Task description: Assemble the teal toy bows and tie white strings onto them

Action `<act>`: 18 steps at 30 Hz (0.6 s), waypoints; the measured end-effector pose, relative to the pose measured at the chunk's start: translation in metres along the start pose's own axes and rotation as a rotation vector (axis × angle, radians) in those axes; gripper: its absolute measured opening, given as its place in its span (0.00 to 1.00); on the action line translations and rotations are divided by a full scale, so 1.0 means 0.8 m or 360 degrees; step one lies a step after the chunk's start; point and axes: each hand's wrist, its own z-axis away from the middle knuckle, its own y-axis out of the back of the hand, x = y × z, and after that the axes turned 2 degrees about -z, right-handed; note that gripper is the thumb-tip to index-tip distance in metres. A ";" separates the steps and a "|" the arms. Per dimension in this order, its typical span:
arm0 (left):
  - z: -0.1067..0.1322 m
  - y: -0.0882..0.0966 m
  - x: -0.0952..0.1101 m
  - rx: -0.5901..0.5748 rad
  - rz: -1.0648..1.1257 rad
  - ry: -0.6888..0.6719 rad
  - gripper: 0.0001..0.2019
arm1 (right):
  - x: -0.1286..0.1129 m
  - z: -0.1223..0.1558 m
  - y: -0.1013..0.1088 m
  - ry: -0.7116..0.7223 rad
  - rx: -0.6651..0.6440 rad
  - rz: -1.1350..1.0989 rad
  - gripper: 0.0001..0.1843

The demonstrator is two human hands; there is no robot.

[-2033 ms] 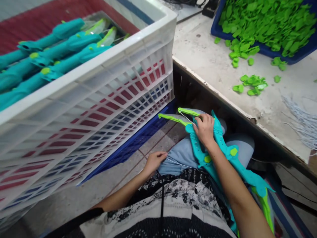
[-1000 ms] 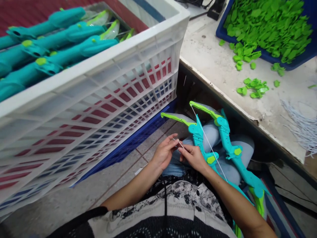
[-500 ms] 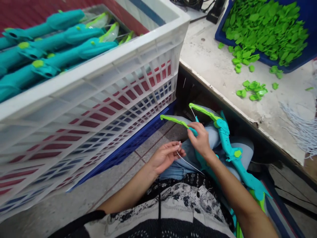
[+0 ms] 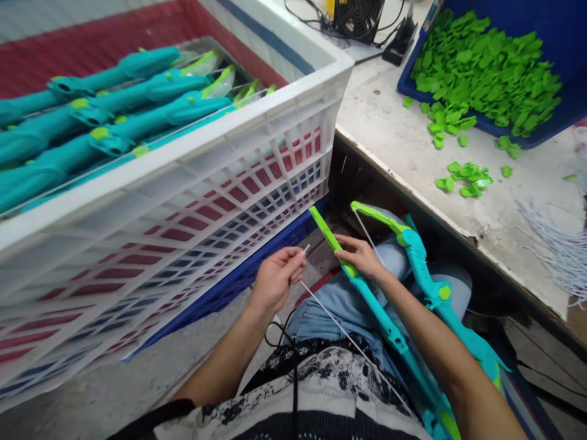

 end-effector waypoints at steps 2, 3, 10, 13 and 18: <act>-0.010 0.001 0.017 0.0060 -0.0150 -0.0154 0.18 | 0.005 0.010 -0.001 -0.0141 0.0040 -0.0258 0.31; -0.016 -0.001 0.024 0.0074 -0.0234 -0.0212 0.17 | 0.006 0.014 -0.003 -0.0189 0.0071 -0.0325 0.31; -0.049 -0.018 0.046 0.0053 -0.0691 -0.0529 0.08 | 0.002 0.023 -0.008 -0.0293 0.0141 -0.0511 0.31; -0.051 -0.020 0.052 0.0016 -0.0756 -0.0575 0.04 | 0.004 0.022 -0.009 -0.0300 0.0169 -0.0519 0.32; -0.051 -0.024 0.059 -0.0032 -0.0831 -0.0588 0.01 | 0.007 0.019 -0.009 -0.0261 0.0162 -0.0503 0.31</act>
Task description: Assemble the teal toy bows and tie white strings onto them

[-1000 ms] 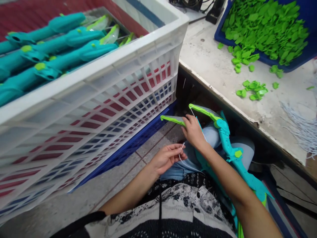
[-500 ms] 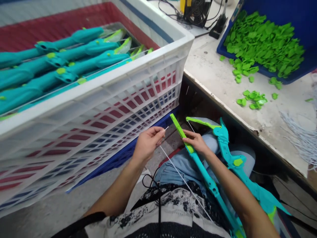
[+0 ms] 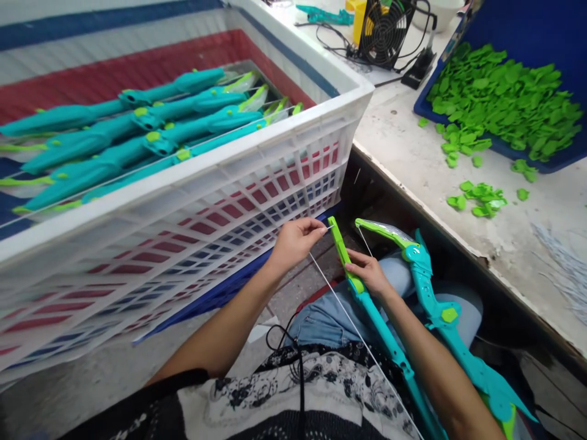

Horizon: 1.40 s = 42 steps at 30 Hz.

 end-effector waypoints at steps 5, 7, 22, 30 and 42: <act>-0.006 -0.003 -0.003 -0.0001 -0.0028 -0.0005 0.01 | 0.002 0.000 0.002 -0.0001 0.0001 0.0003 0.32; -0.007 -0.004 -0.005 0.0006 -0.0027 -0.0005 0.01 | 0.002 0.000 0.003 -0.0008 0.0005 -0.0010 0.32; -0.007 -0.004 -0.005 -0.0067 -0.0022 -0.0023 0.01 | 0.004 0.000 0.003 0.0024 0.0000 0.0005 0.31; -0.014 -0.007 -0.010 -0.0196 0.0261 0.0068 0.09 | 0.004 0.002 0.000 0.0041 -0.0035 -0.0008 0.31; -0.037 -0.009 -0.017 -0.0548 0.0637 0.0341 0.22 | -0.073 -0.001 -0.021 0.1075 0.0344 0.1093 0.16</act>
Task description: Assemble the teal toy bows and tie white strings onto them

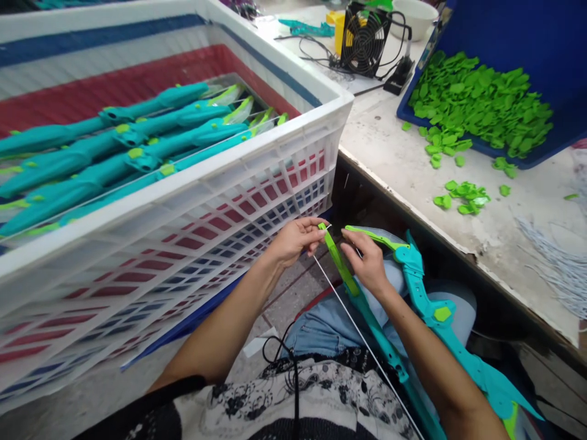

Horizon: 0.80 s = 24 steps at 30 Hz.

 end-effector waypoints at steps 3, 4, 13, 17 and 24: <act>-0.002 -0.001 0.001 -0.0050 -0.0006 -0.0006 0.22 | -0.012 -0.043 0.006 0.0234 -0.0049 -0.0036 0.11; -0.002 -0.001 0.002 -0.0058 -0.0006 -0.0005 0.22 | -0.013 -0.054 0.006 0.0280 -0.0091 -0.0074 0.09; -0.008 -0.011 0.003 0.0098 -0.0622 -0.0173 0.16 | -0.013 -0.069 0.002 0.0498 -0.0193 0.0156 0.08; -0.009 -0.029 -0.009 0.0425 -0.1076 -0.0708 0.06 | 0.026 -0.109 0.048 0.0270 0.0234 0.0295 0.07; -0.018 -0.053 -0.005 0.0174 -0.0882 -0.0606 0.09 | 0.008 -0.117 0.104 -0.0034 0.0985 -0.0009 0.07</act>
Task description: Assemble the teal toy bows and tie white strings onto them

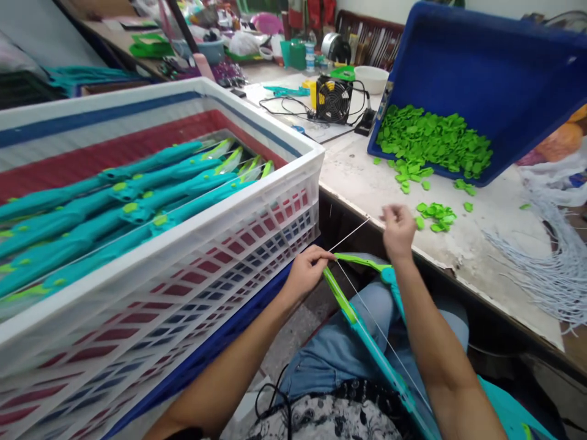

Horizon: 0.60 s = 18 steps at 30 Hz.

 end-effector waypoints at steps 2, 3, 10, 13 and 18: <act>-0.015 0.000 0.009 -0.0058 0.0220 0.0260 0.12 | -0.036 0.048 -0.004 0.0302 -0.0382 -0.0050 0.07; -0.022 0.000 0.014 -0.0069 0.0350 0.0377 0.14 | -0.051 0.075 -0.008 0.0419 -0.0480 -0.0057 0.07; -0.028 0.023 0.058 0.0195 -0.0090 0.0117 0.07 | -0.051 0.150 -0.033 0.0519 -0.0602 -0.0015 0.06; -0.014 0.021 0.068 0.0275 -0.0038 0.0075 0.07 | -0.049 0.145 -0.035 0.0440 -0.0533 -0.0093 0.06; -0.004 0.005 0.064 0.0213 0.0608 0.0434 0.17 | -0.058 0.133 -0.029 0.0324 -0.0375 -0.0209 0.06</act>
